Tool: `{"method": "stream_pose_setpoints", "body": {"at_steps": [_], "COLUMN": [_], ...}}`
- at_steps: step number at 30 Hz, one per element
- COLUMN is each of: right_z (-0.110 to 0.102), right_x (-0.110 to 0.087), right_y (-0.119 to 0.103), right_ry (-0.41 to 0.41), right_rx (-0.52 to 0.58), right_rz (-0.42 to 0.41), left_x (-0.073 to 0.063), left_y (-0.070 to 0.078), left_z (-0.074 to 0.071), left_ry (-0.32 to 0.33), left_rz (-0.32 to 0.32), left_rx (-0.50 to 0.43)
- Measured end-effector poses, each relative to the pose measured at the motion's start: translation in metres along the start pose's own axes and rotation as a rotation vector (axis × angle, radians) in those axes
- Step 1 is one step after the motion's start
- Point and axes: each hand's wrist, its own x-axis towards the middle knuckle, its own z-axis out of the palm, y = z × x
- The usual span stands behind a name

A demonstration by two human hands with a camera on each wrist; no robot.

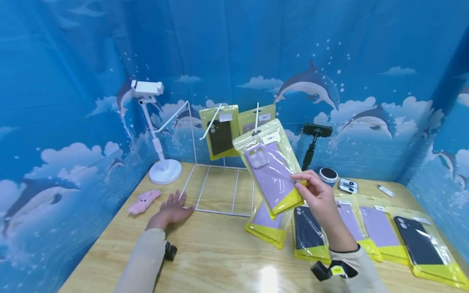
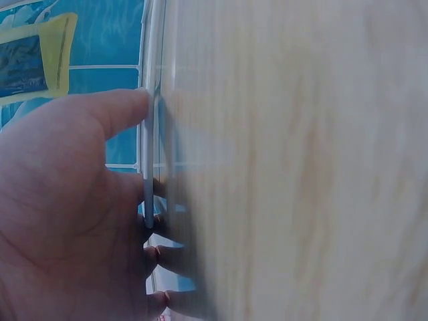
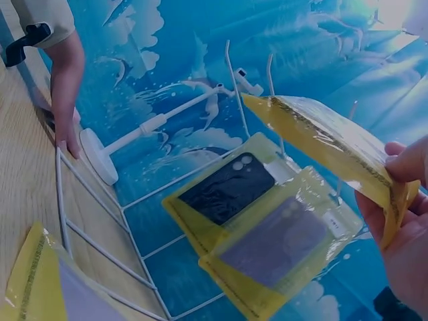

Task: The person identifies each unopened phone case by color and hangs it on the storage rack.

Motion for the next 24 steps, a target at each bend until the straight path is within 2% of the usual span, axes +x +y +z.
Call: {"method": "stream_pose_setpoints", "body": {"at_steps": [5, 12, 18, 24], "right_z": [0.004, 0.013, 0.023, 0.028], "right_x": [0.013, 0.046, 0.072, 0.076], "right_y": [0.011, 0.037, 0.058, 0.068], "right_ry": [0.082, 0.167, 0.171, 0.116], "right_rx": [0.009, -0.042, -0.065, -0.098], "right_rz": [0.123, 0.188, 0.273, 0.355], "left_x": [0.001, 0.001, 0.000, 0.001], "left_y": [0.000, 0.001, 0.003, 0.002], "left_z": [0.000, 0.000, -0.002, 0.000], "left_ry": [0.003, -0.006, -0.009, -0.003], "left_rz": [-0.003, -0.006, -0.005, 0.000], "left_rx": [0.004, 0.003, 0.006, 0.013]}}
